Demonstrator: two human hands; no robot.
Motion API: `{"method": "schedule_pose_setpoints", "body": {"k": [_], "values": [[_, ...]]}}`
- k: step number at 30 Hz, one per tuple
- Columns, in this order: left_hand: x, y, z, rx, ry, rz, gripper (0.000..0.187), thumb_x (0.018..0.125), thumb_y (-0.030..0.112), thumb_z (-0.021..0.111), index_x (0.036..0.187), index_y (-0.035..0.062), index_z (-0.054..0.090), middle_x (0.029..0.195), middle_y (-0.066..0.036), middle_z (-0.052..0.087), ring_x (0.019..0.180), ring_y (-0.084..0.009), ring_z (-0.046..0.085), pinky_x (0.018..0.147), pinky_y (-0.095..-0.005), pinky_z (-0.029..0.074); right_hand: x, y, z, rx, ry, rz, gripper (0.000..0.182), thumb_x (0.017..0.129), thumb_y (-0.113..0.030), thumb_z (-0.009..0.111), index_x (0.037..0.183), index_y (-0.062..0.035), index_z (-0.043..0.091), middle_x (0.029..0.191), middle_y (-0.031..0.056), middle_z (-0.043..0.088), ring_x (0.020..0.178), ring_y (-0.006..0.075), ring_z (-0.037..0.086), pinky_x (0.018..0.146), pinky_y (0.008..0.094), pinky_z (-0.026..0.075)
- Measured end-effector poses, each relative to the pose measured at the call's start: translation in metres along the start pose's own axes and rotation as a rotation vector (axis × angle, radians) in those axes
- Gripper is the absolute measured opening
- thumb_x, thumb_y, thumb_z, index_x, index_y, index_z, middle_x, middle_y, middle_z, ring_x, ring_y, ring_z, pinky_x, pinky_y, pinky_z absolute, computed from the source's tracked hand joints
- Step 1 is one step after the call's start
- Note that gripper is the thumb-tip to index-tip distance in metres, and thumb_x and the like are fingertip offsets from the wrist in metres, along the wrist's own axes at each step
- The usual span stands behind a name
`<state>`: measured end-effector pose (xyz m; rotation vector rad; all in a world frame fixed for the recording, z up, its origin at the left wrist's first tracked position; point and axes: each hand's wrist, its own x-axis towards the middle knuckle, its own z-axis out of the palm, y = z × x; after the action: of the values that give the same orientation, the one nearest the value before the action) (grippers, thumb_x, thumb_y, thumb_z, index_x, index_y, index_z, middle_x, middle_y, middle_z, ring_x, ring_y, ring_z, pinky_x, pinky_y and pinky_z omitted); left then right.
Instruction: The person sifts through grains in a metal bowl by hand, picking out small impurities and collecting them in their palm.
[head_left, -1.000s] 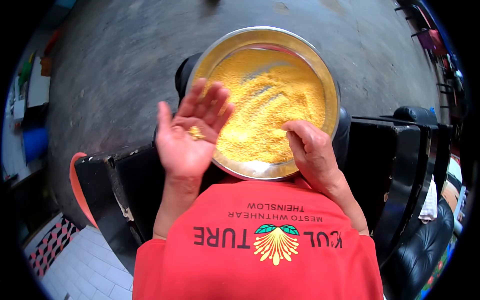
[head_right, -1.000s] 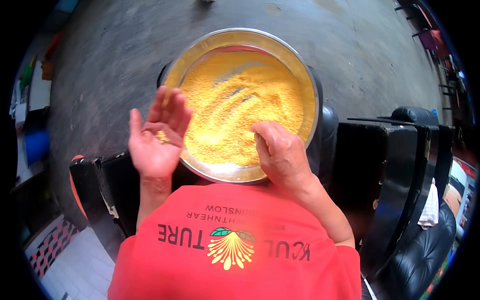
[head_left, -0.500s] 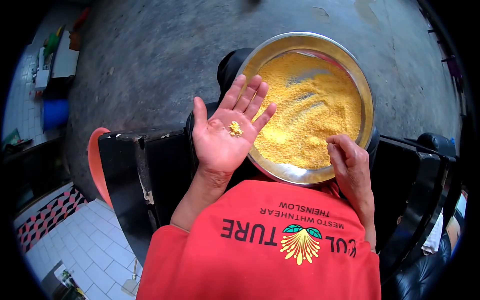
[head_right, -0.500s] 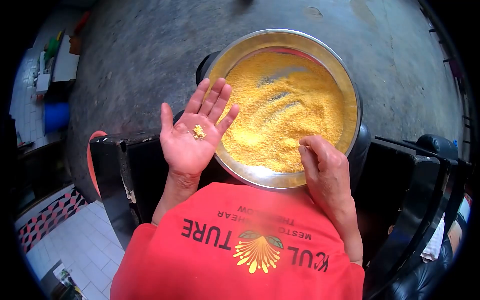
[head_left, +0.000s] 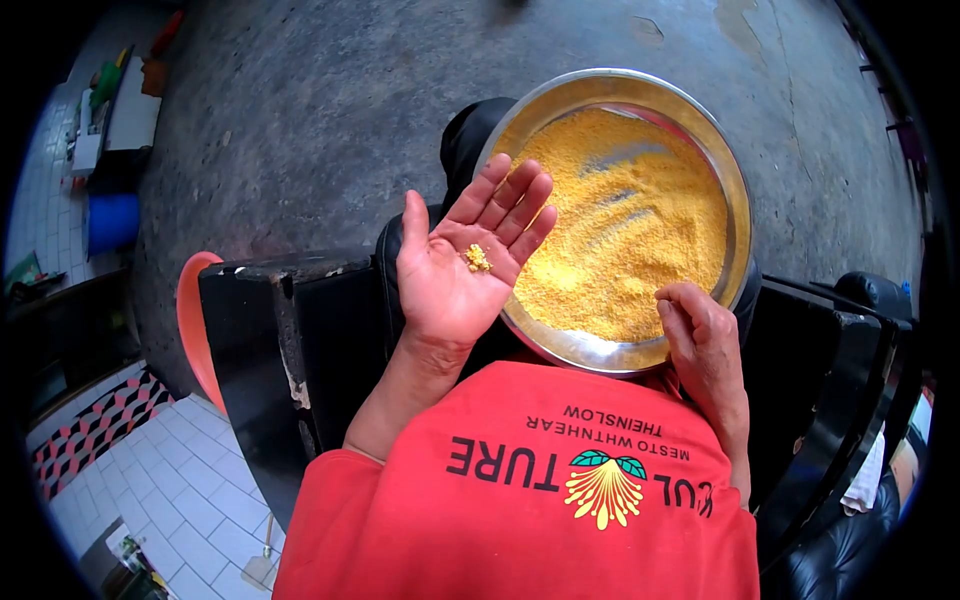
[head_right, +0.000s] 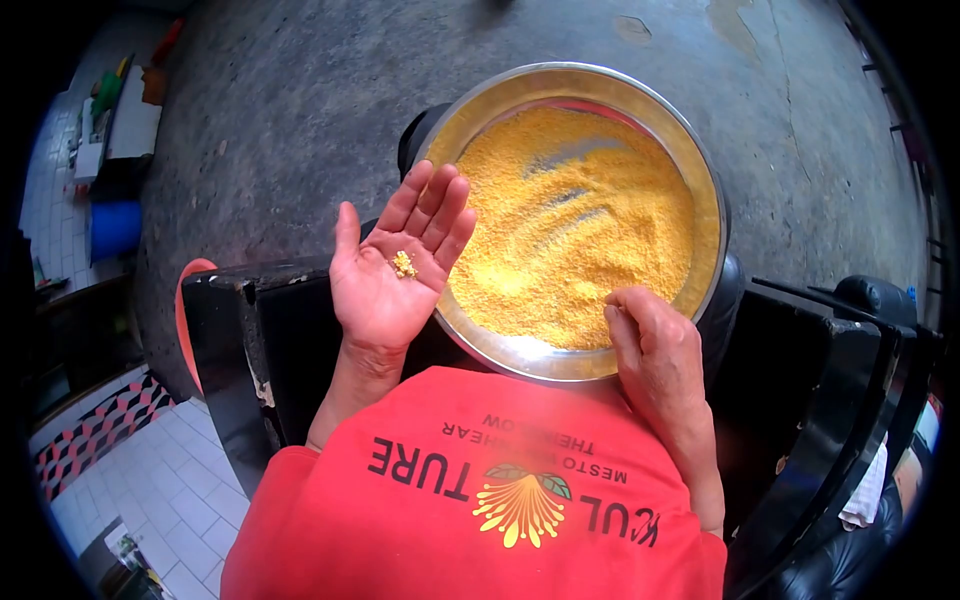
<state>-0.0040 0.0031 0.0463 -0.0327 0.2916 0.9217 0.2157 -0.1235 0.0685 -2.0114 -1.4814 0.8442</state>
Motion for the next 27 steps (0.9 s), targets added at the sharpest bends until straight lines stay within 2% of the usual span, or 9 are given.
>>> {"method": "schedule_pose_setpoints", "body": {"k": [2, 5, 8, 12, 15, 18, 21, 22, 27], "values": [[-0.001, 0.002, -0.004, -0.036, -0.038, -0.022, 0.074, 0.097, 0.057, 0.022, 0.138, -0.0024, 0.038, 0.138, -0.024, 0.044, 0.128, -0.0340, 0.044, 0.110, -0.0469, 0.032, 0.000, -0.001, 0.001, 0.008, -0.003, 0.004, 0.006, 0.084, -0.005, 0.062, 0.089, -0.0017, 0.060, 0.077, 0.0160, 0.062, 0.072, 0.0333, 0.063, 0.063, 0.0363, 0.048], [-0.004, 0.005, -0.005, -0.001, 0.038, -0.028, 0.071, 0.097, 0.057, 0.023, 0.134, 0.0000, 0.044, 0.118, -0.020, 0.060, 0.091, -0.0232, 0.066, 0.084, -0.0369, 0.054, 0.000, -0.001, 0.001, 0.017, -0.007, 0.014, 0.006, 0.084, -0.004, 0.062, 0.088, -0.0013, 0.060, 0.077, 0.0160, 0.062, 0.072, 0.0328, 0.063, 0.062, 0.0359, 0.048], [-0.003, 0.006, -0.014, 0.075, -0.055, -0.042, 0.068, 0.098, 0.056, 0.024, 0.129, 0.0016, 0.050, 0.088, -0.013, 0.069, 0.044, -0.0094, 0.053, 0.046, -0.0235, 0.048, -0.001, 0.000, 0.002, 0.032, -0.006, 0.012, 0.006, 0.084, -0.004, 0.062, 0.088, -0.0010, 0.060, 0.076, 0.0159, 0.062, 0.071, 0.0322, 0.063, 0.062, 0.0354, 0.048], [-0.006, 0.009, -0.004, 0.175, 0.101, -0.070, 0.061, 0.100, 0.048, 0.027, 0.127, -0.0022, 0.050, 0.063, -0.006, 0.062, 0.027, -0.0053, 0.031, 0.031, -0.0190, 0.032, -0.001, 0.000, 0.003, 0.053, -0.015, 0.018, 0.006, 0.084, -0.004, 0.062, 0.088, -0.0009, 0.061, 0.076, 0.0157, 0.062, 0.071, 0.0318, 0.063, 0.061, 0.0348, 0.048], [-0.005, 0.013, -0.010, 0.141, 0.025, -0.120, 0.061, 0.100, 0.047, 0.027, 0.131, -0.0021, 0.046, 0.064, -0.005, 0.062, 0.029, -0.0045, 0.029, 0.031, -0.0192, 0.032, -0.001, 0.001, 0.003, 0.065, -0.022, 0.031, 0.006, 0.084, -0.004, 0.062, 0.089, -0.0009, 0.061, 0.077, 0.0158, 0.062, 0.071, 0.0316, 0.063, 0.061, 0.0346, 0.048], [-0.003, 0.010, -0.015, 0.026, -0.107, -0.073, 0.064, 0.100, 0.049, 0.023, 0.136, -0.0014, 0.039, 0.091, -0.012, 0.067, 0.048, -0.0097, 0.056, 0.047, -0.0246, 0.050, -0.002, 0.002, 0.003, 0.062, -0.011, 0.038, 0.007, 0.084, -0.004, 0.062, 0.090, -0.0010, 0.061, 0.077, 0.0158, 0.063, 0.071, 0.0317, 0.063, 0.061, 0.0347, 0.048], [-0.004, 0.008, 0.003, 0.064, 0.064, -0.049, 0.069, 0.098, 0.056, 0.018, 0.139, 0.0037, 0.038, 0.125, -0.021, 0.055, 0.095, -0.0231, 0.065, 0.079, -0.0375, 0.056, -0.004, 0.003, 0.001, 0.041, 0.001, 0.036, 0.006, 0.085, -0.004, 0.062, 0.090, -0.0009, 0.061, 0.078, 0.0160, 0.063, 0.072, 0.0319, 0.064, 0.062, 0.0352, 0.048], [-0.001, 0.011, -0.012, -0.105, -0.189, -0.115, 0.071, 0.098, 0.056, 0.016, 0.141, 0.0037, 0.034, 0.141, -0.023, 0.039, 0.127, -0.0342, 0.046, 0.101, -0.0480, 0.042, -0.004, 0.003, 0.001, 0.031, 0.004, 0.035, 0.006, 0.085, -0.004, 0.062, 0.090, -0.0009, 0.061, 0.078, 0.0160, 0.063, 0.072, 0.0319, 0.064, 0.062, 0.0355, 0.048], [-0.002, 0.009, -0.008, -0.071, -0.062, -0.067, 0.071, 0.098, 0.055, 0.017, 0.141, 0.0020, 0.035, 0.141, -0.023, 0.039, 0.131, -0.0343, 0.041, 0.108, -0.0482, 0.034, -0.007, 0.004, -0.001, 0.013, -0.007, -0.004, 0.007, 0.084, -0.004, 0.062, 0.091, -0.0013, 0.061, 0.082, 0.0155, 0.064, 0.075, 0.0331, 0.063, 0.064, 0.0363, 0.049]]}}
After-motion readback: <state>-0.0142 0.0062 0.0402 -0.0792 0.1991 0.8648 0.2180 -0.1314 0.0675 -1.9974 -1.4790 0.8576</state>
